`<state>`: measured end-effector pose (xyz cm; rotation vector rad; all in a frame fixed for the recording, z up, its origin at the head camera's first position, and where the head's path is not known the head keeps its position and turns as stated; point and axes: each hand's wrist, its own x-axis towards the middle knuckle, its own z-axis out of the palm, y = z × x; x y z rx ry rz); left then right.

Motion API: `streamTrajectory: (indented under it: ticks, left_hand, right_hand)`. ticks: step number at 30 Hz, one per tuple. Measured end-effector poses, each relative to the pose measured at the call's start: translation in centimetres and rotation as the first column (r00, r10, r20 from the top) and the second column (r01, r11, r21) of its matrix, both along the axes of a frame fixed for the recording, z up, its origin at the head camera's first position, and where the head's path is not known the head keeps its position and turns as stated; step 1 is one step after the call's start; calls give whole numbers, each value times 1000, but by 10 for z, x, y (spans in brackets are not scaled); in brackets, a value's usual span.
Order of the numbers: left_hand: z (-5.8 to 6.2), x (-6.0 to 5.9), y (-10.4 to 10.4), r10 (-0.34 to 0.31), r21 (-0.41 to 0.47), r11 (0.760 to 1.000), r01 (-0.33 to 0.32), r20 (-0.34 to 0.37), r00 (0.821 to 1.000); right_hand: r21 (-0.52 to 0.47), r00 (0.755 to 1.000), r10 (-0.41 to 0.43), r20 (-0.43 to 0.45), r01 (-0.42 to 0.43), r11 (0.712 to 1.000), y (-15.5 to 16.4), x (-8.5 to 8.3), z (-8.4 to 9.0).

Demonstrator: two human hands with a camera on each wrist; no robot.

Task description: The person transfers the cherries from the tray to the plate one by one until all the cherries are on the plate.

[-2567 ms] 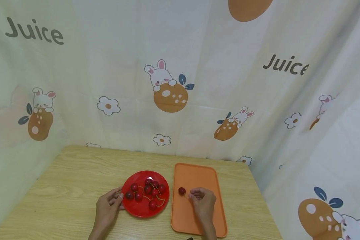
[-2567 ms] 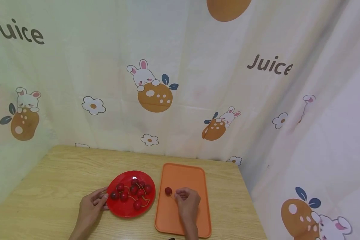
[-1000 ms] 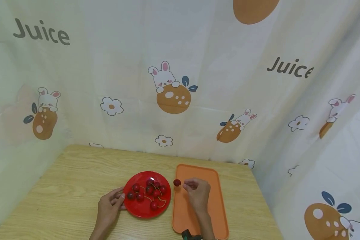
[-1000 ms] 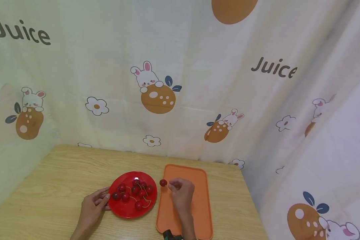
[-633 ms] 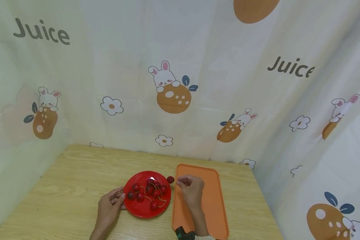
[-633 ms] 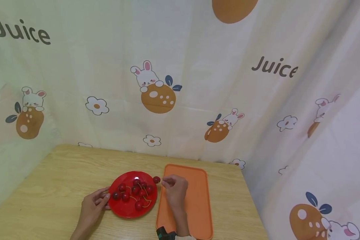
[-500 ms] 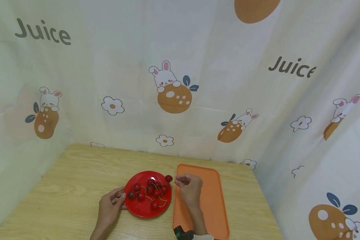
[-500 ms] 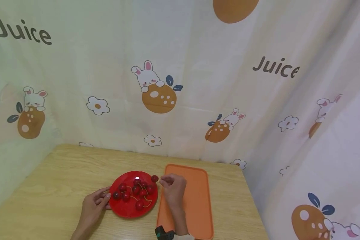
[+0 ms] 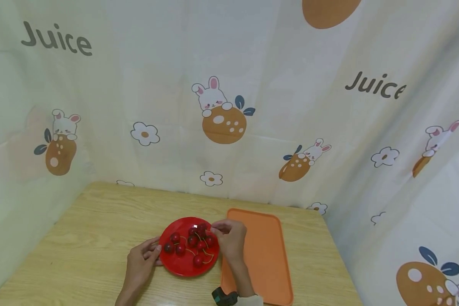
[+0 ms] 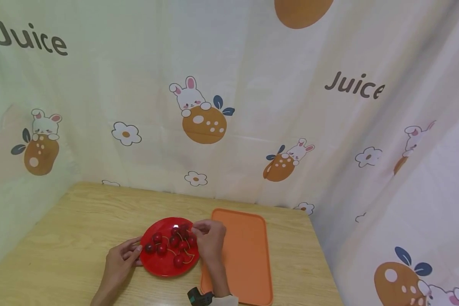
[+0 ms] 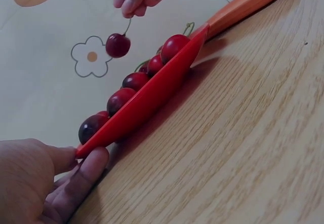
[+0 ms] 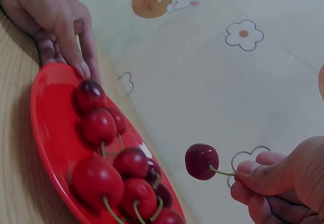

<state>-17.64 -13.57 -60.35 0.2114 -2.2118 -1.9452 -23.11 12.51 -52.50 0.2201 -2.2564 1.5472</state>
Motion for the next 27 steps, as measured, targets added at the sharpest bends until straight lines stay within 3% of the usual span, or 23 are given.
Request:
streamTrajectory:
  ticks: [15,20,27]
  left_hand:
    - [-3,-2,-1,7,32,999,-7,-1,1000]
    - [-3,-3,-1,12,27,1000,-12,-9,1000]
    - [-4,-2,0,8,25,1000,-7,-3,1000]
  right_hand:
    - [-14,994,102,46,-101,995,-42,-4,-5]
    - [-11,995,93,30,-93,996,-49,-6,-7]
    - [-5,993,71,93,-71,997,-53,-8,-14]
